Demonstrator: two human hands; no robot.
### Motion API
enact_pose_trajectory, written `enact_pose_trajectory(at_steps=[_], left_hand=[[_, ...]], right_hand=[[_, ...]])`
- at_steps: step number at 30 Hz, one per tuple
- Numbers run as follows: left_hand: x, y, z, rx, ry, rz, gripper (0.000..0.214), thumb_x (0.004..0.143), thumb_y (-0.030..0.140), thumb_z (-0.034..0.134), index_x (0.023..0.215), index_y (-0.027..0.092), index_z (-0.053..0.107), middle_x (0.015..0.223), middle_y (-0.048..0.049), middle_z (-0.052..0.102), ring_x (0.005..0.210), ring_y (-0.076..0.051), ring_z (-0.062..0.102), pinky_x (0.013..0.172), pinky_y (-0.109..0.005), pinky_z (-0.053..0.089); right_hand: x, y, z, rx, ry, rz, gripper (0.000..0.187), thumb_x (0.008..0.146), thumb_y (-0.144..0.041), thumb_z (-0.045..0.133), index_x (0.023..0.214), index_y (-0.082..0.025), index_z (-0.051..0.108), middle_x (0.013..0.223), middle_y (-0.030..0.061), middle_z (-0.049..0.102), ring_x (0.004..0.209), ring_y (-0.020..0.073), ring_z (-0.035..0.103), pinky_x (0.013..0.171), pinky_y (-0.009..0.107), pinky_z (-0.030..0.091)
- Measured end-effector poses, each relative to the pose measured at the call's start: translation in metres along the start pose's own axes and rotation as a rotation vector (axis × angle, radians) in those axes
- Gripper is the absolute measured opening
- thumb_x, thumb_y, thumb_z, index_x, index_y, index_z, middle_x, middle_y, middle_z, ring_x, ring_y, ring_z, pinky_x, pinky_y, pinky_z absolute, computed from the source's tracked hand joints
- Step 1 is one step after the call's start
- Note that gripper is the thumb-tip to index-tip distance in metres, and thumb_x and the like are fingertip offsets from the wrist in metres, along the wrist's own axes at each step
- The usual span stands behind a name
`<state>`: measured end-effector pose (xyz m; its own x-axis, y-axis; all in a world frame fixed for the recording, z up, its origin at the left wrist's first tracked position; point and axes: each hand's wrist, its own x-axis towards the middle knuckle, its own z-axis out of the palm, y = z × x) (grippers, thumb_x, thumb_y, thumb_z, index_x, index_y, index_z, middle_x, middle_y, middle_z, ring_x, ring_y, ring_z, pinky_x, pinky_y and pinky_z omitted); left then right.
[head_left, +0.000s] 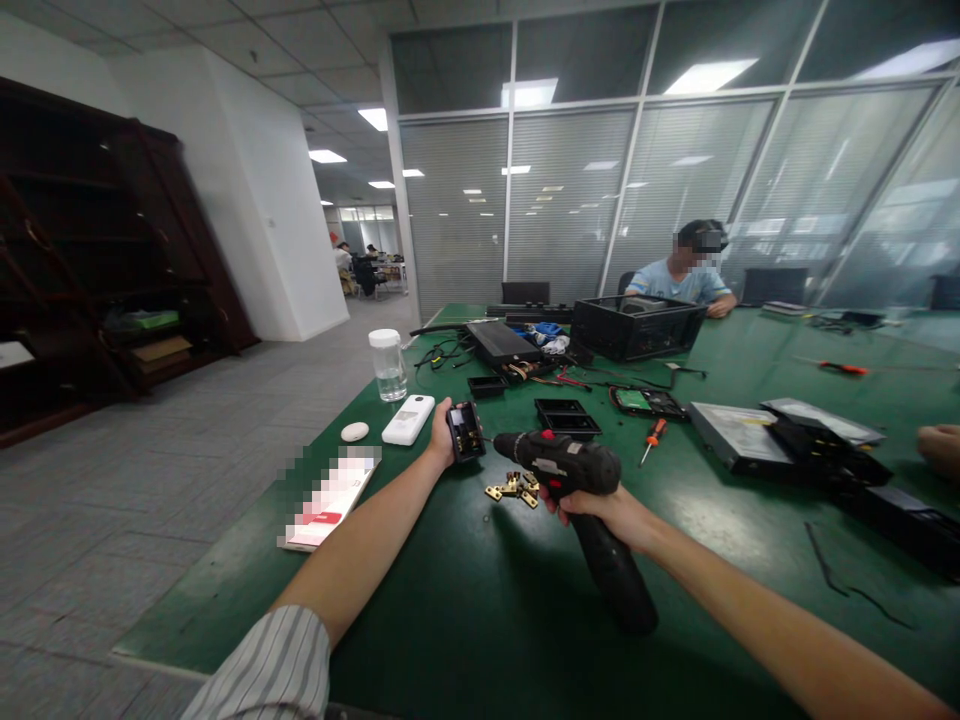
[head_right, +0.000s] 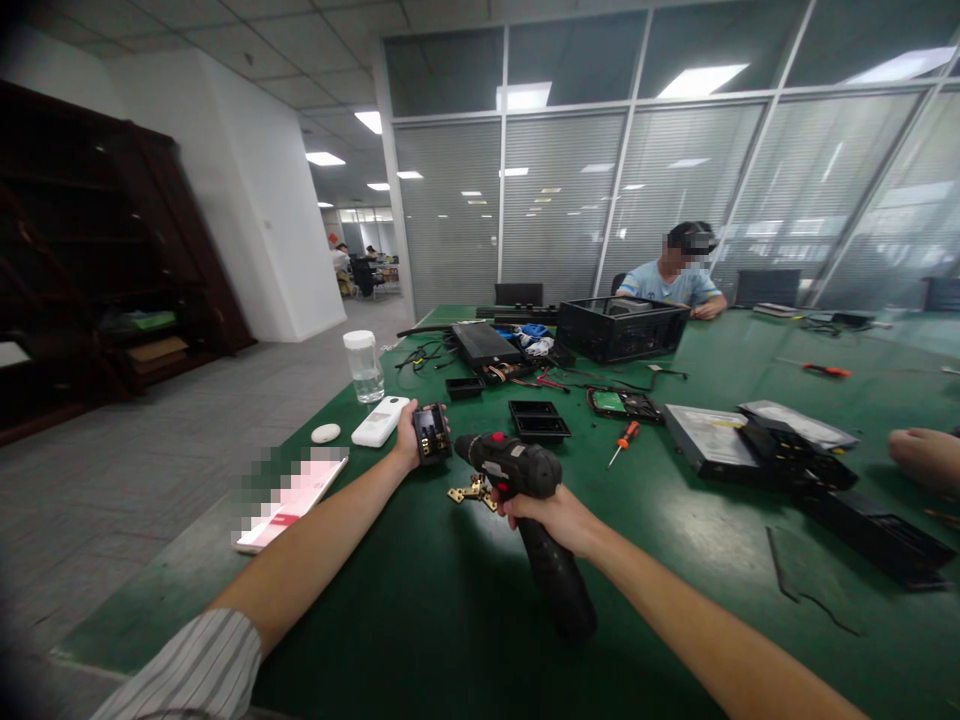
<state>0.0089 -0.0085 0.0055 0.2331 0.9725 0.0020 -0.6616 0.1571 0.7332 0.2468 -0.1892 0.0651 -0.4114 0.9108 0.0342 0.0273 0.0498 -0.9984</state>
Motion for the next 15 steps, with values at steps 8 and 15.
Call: enact_pose_trajectory(at_steps=[8,15], left_hand=[[-0.0004,0.0007,0.0003,-0.010,0.002,-0.003,0.051,0.084,0.053,0.044,0.098,0.009,0.066,0.068,-0.0093,0.067,0.061,-0.022,0.066,0.055,-0.031,0.051],[-0.0016,0.0013,0.0012,-0.025,-0.002,-0.011,0.050,0.083,0.054,0.045,0.091,0.010,0.067,0.065,-0.0089,0.066,0.059,-0.022,0.066,0.054,-0.031,0.051]], right_hand=[[0.0006,0.0040,-0.0037,0.012,-0.023,-0.013,0.020,0.070,-0.026,0.064,0.085,-0.014,0.069,0.077,0.0044,0.063,0.070,0.0167,0.056,0.067,0.031,0.045],[-0.0012,-0.0017,0.0008,0.053,0.007,-0.016,0.024,0.066,-0.023,0.066,0.087,-0.013,0.068,0.079,0.0045,0.064,0.069,0.0160,0.056,0.064,0.030,0.045]])
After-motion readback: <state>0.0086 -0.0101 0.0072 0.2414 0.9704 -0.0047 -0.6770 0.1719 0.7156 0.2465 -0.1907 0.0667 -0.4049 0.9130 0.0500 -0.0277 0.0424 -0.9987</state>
